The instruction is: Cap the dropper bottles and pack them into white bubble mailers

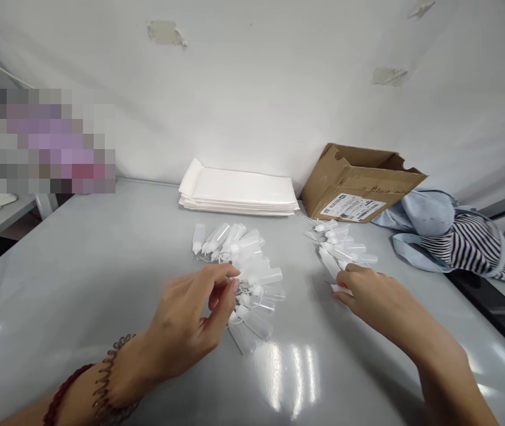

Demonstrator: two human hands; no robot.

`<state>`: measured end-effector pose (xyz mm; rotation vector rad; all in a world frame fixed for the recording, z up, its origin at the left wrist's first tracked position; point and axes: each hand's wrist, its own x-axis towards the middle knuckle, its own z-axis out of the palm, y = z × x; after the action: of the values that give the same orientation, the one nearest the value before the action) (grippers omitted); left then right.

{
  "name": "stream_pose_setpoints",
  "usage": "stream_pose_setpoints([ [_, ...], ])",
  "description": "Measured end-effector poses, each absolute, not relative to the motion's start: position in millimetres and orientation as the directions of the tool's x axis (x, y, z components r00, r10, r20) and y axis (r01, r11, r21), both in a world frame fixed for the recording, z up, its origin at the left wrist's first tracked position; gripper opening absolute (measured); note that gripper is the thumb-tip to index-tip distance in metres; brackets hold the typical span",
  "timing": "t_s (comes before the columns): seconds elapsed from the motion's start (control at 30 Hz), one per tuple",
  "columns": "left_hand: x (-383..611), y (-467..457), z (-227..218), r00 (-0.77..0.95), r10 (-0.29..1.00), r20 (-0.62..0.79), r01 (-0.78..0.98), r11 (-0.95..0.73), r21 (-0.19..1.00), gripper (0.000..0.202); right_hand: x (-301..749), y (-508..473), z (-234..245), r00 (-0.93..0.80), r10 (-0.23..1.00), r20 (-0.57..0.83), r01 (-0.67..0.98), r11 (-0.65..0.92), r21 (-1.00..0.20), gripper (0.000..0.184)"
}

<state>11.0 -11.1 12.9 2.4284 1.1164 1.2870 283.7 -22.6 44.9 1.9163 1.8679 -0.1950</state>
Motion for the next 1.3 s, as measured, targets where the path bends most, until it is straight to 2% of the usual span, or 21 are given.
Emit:
stream_pose_setpoints([
  [0.13, 9.8, -11.8, 12.3, 0.35, 0.68, 0.645, 0.528, -0.712, 0.463, 0.009, 282.3, -25.7, 44.7, 0.025, 0.915, -0.402, 0.975, 0.066, 0.211, 0.025],
  [0.23, 9.3, -12.0, 12.5, 0.367, 0.674, 0.641, 0.521, -0.72, 0.459, 0.009, 282.5, -27.7, 43.2, -0.085, 0.941, -0.326, 0.987, 0.125, 0.101, 0.024],
  [0.33, 10.0, -11.9, 12.4, 0.408, 0.659, 0.632, 0.495, -0.741, 0.453, 0.01, 278.5, -29.0, 41.1, -0.248, 0.961, -0.124, 0.968, 0.241, -0.063, 0.018],
  [0.43, 11.4, -12.7, 11.5, 0.476, 0.661, 0.579, 0.462, -0.749, 0.475, 0.013, 266.8, -31.2, 37.0, -0.396, 0.908, 0.136, 0.895, 0.415, -0.164, 0.014],
  [0.53, 12.7, -15.0, 10.1, 0.566, 0.657, 0.498, 0.431, -0.751, 0.5, 0.02, 250.4, -35.4, 30.5, -0.468, 0.835, 0.291, 0.825, 0.53, -0.196, 0.013],
  [0.63, 13.6, -18.0, 8.9, 0.631, 0.629, 0.455, 0.394, -0.765, 0.51, 0.025, 236.8, -39.5, 23.6, -0.52, 0.772, 0.365, 0.773, 0.607, -0.184, 0.011],
  [0.8, 14.4, -21.5, 7.6, 0.67, 0.609, 0.425, 0.406, -0.779, 0.477, 0.028, 230.0, -40.3, 19.3, -0.552, 0.727, 0.409, 0.742, 0.652, -0.156, 0.008],
  [0.87, 14.4, -22.0, 6.9, 0.666, 0.617, 0.419, 0.406, -0.772, 0.49, 0.028, 230.9, -40.5, 21.5, -0.537, 0.731, 0.42, 0.738, 0.649, -0.187, 0.009],
  [0.97, 14.7, -21.8, 6.1, 0.64, 0.66, 0.394, 0.403, -0.724, 0.56, 0.03, 232.1, -43.5, 28.5, -0.476, 0.782, 0.403, 0.697, 0.615, -0.369, 0.013],
  [1.07, 15.6, -20.3, 7.0, 0.577, 0.737, 0.352, 0.403, -0.633, 0.661, 0.035, 231.5, -48.6, 37.1, -0.385, 0.872, 0.301, 0.599, 0.485, -0.637, 0.014],
  [1.13, 16.1, -18.9, 8.3, 0.521, 0.779, 0.349, 0.398, -0.584, 0.707, 0.038, 230.4, -51.2, 41.1, -0.343, 0.91, 0.233, 0.517, 0.39, -0.762, 0.014],
  [1.2, 16.1, -17.6, 9.6, 0.49, 0.799, 0.35, 0.394, -0.561, 0.728, 0.036, 229.5, -52.3, 42.8, -0.328, 0.925, 0.19, 0.441, 0.328, -0.835, 0.015],
  [1.3, 15.4, -16.7, 10.9, 0.506, 0.788, 0.351, 0.393, -0.573, 0.719, 0.02, 229.0, -51.7, 41.6, -0.318, 0.936, 0.151, 0.396, 0.276, -0.876, 0.015],
])
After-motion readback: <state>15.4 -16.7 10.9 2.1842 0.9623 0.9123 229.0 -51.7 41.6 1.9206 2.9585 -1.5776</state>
